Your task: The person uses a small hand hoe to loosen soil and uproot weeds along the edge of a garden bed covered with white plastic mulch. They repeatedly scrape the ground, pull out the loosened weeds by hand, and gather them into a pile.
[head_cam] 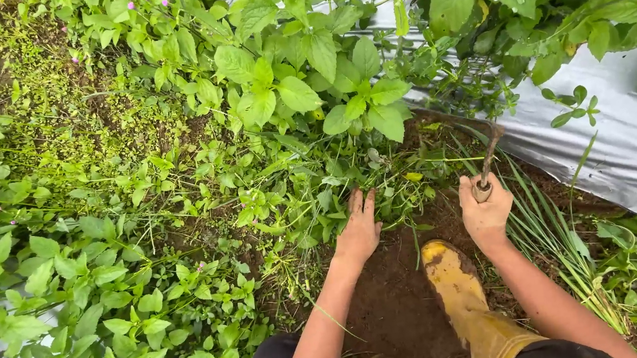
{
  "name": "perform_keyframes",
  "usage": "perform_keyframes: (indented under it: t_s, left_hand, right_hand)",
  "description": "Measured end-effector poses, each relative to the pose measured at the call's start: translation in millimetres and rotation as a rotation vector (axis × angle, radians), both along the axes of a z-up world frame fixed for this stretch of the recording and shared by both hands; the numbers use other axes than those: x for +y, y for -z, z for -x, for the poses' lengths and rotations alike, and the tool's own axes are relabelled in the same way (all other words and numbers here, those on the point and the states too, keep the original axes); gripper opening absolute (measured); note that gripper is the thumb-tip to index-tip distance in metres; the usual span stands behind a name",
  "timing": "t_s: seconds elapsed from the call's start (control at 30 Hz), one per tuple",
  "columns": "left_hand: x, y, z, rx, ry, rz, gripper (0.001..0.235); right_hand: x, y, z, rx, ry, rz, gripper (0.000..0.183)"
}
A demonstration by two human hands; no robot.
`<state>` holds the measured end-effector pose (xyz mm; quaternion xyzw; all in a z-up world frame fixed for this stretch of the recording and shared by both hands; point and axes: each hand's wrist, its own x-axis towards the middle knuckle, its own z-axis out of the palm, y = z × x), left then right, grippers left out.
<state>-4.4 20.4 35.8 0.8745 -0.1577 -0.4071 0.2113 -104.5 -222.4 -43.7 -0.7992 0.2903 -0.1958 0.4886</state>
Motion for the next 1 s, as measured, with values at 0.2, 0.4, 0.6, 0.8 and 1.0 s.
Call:
perform_keyframes:
  t_s: [0.2, 0.4, 0.6, 0.8, 1.0]
  left_hand:
    - [-7, 13, -1, 0.067, -0.034, -0.052, 0.067]
    - [6, 38, 6, -0.033, 0.041, -0.028, 0.068]
    - [-3, 24, 7, 0.025, 0.017, -0.077, 0.067]
    - [1, 22, 6, 0.055, -0.06, -0.072, 0.062]
    - [7, 52, 7, 0.056, -0.059, -0.114, 0.064]
  right_hand:
    - [12, 51, 23, 0.167, 0.002, -0.151, 0.038]
    - [-1, -11, 17, 0.026, -0.001, -0.097, 0.042]
    - [-5, 43, -2, -0.155, 0.002, 0.012, 0.028]
    - [28, -8, 8, 0.273, 0.076, -0.283, 0.035]
    - [13, -27, -40, -0.299, -0.059, -0.132, 0.031]
